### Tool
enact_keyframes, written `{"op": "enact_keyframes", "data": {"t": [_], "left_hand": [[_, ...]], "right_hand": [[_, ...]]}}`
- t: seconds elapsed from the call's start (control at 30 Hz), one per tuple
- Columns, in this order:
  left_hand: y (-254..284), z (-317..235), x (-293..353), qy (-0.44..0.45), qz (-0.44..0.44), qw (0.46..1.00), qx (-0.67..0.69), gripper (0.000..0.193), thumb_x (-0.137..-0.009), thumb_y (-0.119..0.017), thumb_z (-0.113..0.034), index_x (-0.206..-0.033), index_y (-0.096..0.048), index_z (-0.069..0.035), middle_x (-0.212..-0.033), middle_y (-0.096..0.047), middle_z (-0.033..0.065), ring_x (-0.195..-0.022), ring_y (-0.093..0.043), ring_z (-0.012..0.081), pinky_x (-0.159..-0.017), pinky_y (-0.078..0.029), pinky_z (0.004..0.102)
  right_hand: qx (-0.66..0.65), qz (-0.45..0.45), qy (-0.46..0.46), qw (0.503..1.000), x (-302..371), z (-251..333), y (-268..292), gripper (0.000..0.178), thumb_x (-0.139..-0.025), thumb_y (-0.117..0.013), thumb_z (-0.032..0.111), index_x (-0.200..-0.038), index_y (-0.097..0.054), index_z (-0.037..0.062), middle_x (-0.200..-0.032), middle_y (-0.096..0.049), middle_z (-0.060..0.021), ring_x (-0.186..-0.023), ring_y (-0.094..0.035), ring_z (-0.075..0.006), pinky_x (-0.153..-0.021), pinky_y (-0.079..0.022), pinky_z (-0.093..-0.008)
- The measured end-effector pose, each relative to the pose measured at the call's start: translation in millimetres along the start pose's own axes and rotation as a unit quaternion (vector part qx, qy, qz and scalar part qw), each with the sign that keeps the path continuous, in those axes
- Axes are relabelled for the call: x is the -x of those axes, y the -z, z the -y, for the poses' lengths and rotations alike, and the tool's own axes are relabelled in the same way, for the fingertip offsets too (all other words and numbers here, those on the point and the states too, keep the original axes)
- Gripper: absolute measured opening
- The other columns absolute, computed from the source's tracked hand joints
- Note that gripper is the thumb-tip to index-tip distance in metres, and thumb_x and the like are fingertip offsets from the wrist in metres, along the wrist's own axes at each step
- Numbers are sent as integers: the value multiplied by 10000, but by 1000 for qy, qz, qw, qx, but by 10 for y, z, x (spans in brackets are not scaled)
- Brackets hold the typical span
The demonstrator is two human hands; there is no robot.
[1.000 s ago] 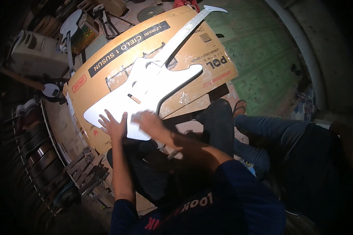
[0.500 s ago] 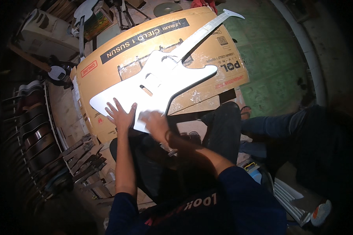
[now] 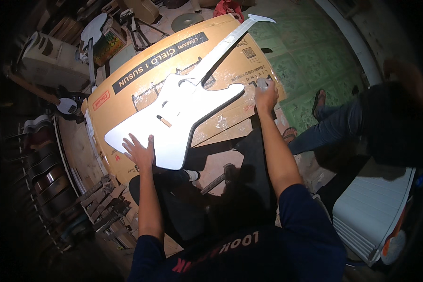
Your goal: The person sits on the floor and sands a white guitar body using a sanding block. They systematically rub the block across the body and neck of the guitar, occasionally pausing to wipe the surface with a cloth.
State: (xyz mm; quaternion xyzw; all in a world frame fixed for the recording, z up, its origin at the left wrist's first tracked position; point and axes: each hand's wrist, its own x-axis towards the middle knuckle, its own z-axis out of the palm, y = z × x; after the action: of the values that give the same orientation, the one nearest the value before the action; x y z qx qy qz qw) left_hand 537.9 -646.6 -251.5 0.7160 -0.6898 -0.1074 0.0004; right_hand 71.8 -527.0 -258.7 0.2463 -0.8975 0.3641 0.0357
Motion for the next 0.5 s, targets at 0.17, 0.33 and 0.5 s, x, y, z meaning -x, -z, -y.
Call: {"op": "enact_keyframes", "data": {"t": [0.17,0.33,0.5], "left_hand": [[-229,-448,305,7,-71,997,-25,949,-976,-521,-574,-1550,-211,115,-1628,-162,340,-1540,-119,444,-1235,-100,574],[-350,-1531,544,-132,-46,990,-32,979,-955,-520,-629,-1524,-276,129,-1600,-222,358,-1523,-160,456,-1229,-132,569],[-538,-2782,660,-334,-5,943,1,999,-907,-576,-632,-1534,-294,92,-1632,-231,289,-1545,-154,397,-1234,-116,567]], "right_hand": [[-226,-72,-94,967,439,-8,41,480,-795,-758,68,-1234,-574,15,-1254,-644,-199,-1210,-606,-344,-1061,-447,-409],[-275,-58,-112,953,614,177,54,508,-784,-761,46,-1250,-564,5,-1251,-631,-184,-1203,-599,-327,-1055,-451,-418],[-338,-112,-128,926,637,18,152,539,-806,-746,26,-1303,-540,5,-1246,-607,-146,-1197,-578,-278,-1057,-445,-402]]}}
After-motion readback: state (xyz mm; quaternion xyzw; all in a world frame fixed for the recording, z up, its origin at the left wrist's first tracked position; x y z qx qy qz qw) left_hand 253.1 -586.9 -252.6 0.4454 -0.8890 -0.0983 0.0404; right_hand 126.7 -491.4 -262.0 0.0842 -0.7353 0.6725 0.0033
